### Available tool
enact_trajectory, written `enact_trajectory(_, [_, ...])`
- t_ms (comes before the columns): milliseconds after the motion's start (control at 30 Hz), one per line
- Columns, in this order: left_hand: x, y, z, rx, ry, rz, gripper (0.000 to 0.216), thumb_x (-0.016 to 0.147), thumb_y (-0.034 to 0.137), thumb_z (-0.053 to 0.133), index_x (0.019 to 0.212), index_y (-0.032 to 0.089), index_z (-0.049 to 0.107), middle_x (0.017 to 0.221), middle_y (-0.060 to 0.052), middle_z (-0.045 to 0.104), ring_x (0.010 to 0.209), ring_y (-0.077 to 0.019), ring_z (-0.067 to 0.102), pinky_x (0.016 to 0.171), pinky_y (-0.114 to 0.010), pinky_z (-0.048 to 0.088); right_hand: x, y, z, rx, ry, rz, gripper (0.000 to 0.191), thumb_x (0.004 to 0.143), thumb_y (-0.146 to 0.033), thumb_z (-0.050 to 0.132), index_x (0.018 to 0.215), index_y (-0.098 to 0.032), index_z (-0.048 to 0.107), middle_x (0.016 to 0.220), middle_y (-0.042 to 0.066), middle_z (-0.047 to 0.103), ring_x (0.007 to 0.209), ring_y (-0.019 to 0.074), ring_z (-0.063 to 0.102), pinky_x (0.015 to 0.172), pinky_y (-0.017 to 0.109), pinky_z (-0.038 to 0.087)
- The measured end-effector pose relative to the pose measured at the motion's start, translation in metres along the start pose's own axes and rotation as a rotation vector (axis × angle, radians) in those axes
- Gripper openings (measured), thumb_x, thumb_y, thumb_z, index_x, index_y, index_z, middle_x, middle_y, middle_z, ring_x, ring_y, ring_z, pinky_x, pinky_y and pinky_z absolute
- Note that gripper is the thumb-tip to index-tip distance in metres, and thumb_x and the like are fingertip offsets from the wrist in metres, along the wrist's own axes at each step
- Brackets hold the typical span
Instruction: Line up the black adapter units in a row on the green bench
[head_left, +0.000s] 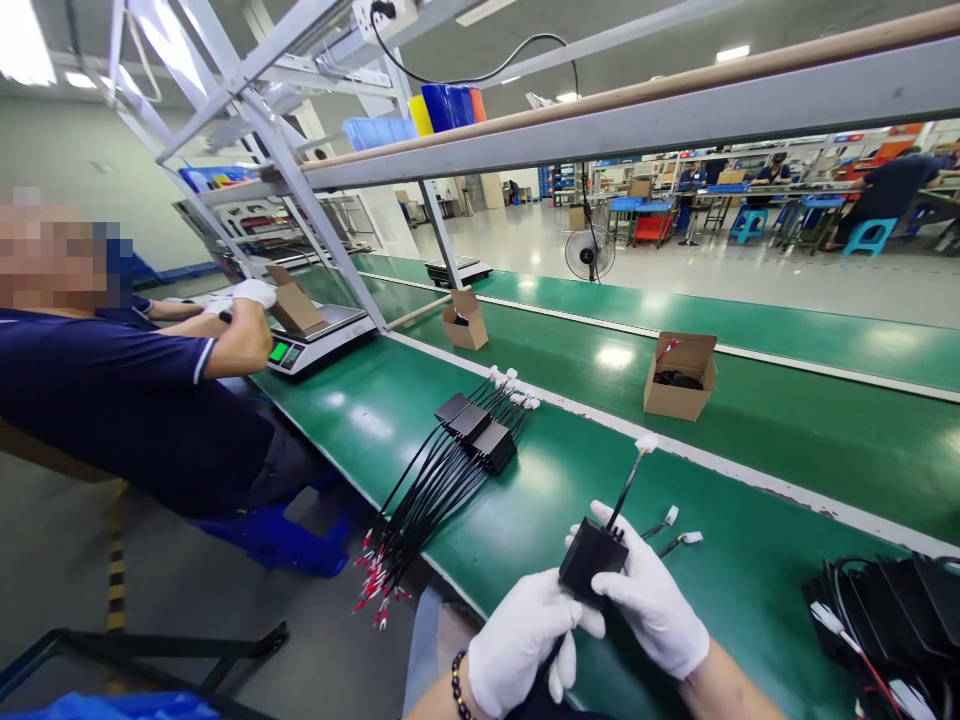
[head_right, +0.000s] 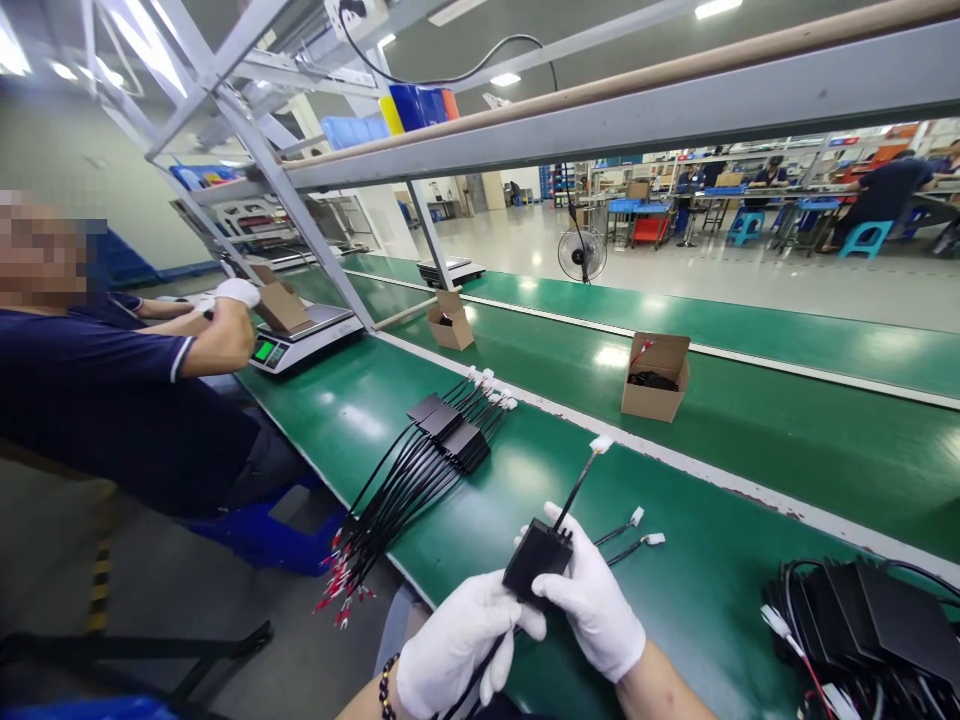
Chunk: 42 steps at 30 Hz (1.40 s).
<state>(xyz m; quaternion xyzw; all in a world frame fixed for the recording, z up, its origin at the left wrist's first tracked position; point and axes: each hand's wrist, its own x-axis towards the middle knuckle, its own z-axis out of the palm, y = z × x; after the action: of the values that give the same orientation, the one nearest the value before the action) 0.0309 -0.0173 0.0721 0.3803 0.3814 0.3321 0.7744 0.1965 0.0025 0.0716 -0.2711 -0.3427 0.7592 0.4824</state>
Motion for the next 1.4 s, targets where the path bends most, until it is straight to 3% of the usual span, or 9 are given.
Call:
enact_trajectory(200, [-0.002,-0.002,0.001,0.066,-0.003,0.053,0.031,0.08,0.035,0.056,0.097,0.009,0.057,0.08,-0.007,0.068,0.03,-0.0025,0.042,0.027,-0.014,0.028,0.003,0.002,0.002,-0.052,0.071,0.005,0.056,0.075,-0.033,0.073,0.125,-0.024,0.048,0.118,0.009,0.062,0.112,0.027,0.057,0.098,0.044,0.043])
enact_trajectory(333, [-0.003,-0.005,0.006,0.238,0.162,0.047,0.044,0.079,0.023,0.051,0.121,0.011,0.053,0.072,0.0,0.065,0.03,-0.0018,0.034,0.029,-0.015,0.025,0.007,0.006,-0.006,0.003,0.219,0.001,0.047,0.086,-0.052,0.057,0.124,-0.024,0.052,0.115,0.008,0.064,0.108,0.0266,0.059,0.095,0.043,0.046])
enact_trajectory(433, [-0.003,-0.015,0.004,0.427,0.332,0.21,0.049,0.08,0.019,0.048,0.128,0.022,0.054,0.079,0.001,0.062,0.045,-0.0051,0.045,0.044,-0.017,0.041,0.009,0.006,-0.012,-0.003,0.272,0.011,0.054,0.083,-0.058,0.057,0.126,-0.026,0.052,0.117,0.008,0.063,0.107,0.0258,0.058,0.096,0.041,0.045])
enact_trajectory(567, [-0.005,-0.026,-0.005,0.684,0.374,0.444,0.043,0.082,0.015,0.045,0.118,0.028,0.064,0.085,-0.002,0.06,0.074,-0.0137,0.058,0.068,-0.024,0.051,0.01,0.004,-0.016,-0.092,0.249,0.053,0.049,0.084,-0.055,0.058,0.124,-0.026,0.055,0.122,0.007,0.061,0.114,0.0255,0.054,0.101,0.041,0.04])
enact_trajectory(733, [-0.004,-0.027,-0.016,0.915,0.373,0.609,0.047,0.083,0.007,0.044,0.122,0.029,0.059,0.083,-0.001,0.063,0.073,-0.0128,0.06,0.069,-0.024,0.052,0.013,-0.002,-0.021,-0.38,0.273,-0.03,0.046,0.084,-0.057,0.056,0.116,-0.025,0.062,0.124,0.007,0.06,0.118,0.0252,0.051,0.103,0.037,0.038])
enact_trajectory(867, [-0.007,-0.023,-0.023,1.279,0.335,0.888,0.043,0.086,0.006,0.041,0.118,0.025,0.06,0.079,-0.003,0.062,0.068,-0.0131,0.059,0.064,-0.024,0.052,0.017,-0.013,-0.023,-0.645,0.341,-0.053,0.044,0.085,-0.056,0.052,0.106,-0.02,0.067,0.098,0.008,0.067,0.088,0.024,0.062,0.083,0.036,0.05])
enact_trajectory(967, [-0.01,-0.019,-0.025,1.432,0.38,0.922,0.039,0.084,0.004,0.041,0.108,0.025,0.064,0.075,-0.002,0.059,0.063,-0.0128,0.057,0.059,-0.023,0.05,0.02,-0.023,-0.018,-0.71,0.343,-0.061,0.038,0.086,-0.052,0.052,0.098,-0.021,0.068,0.089,0.006,0.067,0.077,0.0213,0.061,0.074,0.032,0.052])
enact_trajectory(1267, [-0.012,-0.01,-0.037,1.361,0.422,0.966,0.038,0.083,0.002,0.041,0.106,0.024,0.061,0.079,-0.003,0.061,0.067,-0.0129,0.059,0.06,-0.023,0.051,0.035,-0.029,-0.001,-0.805,0.294,-0.1,0.03,0.086,-0.046,0.052,0.091,-0.022,0.069,0.091,0.005,0.068,0.078,0.0208,0.063,0.075,0.031,0.053])
enact_trajectory(1400, [-0.014,-0.011,-0.051,1.254,0.391,0.886,0.045,0.085,0.005,0.041,0.123,0.025,0.053,0.083,-0.002,0.065,0.07,-0.0122,0.062,0.066,-0.023,0.054,0.05,-0.029,0.001,-0.802,0.285,-0.082,0.032,0.082,-0.047,0.055,0.095,-0.021,0.069,0.085,0.004,0.068,0.072,0.02,0.063,0.07,0.03,0.053])
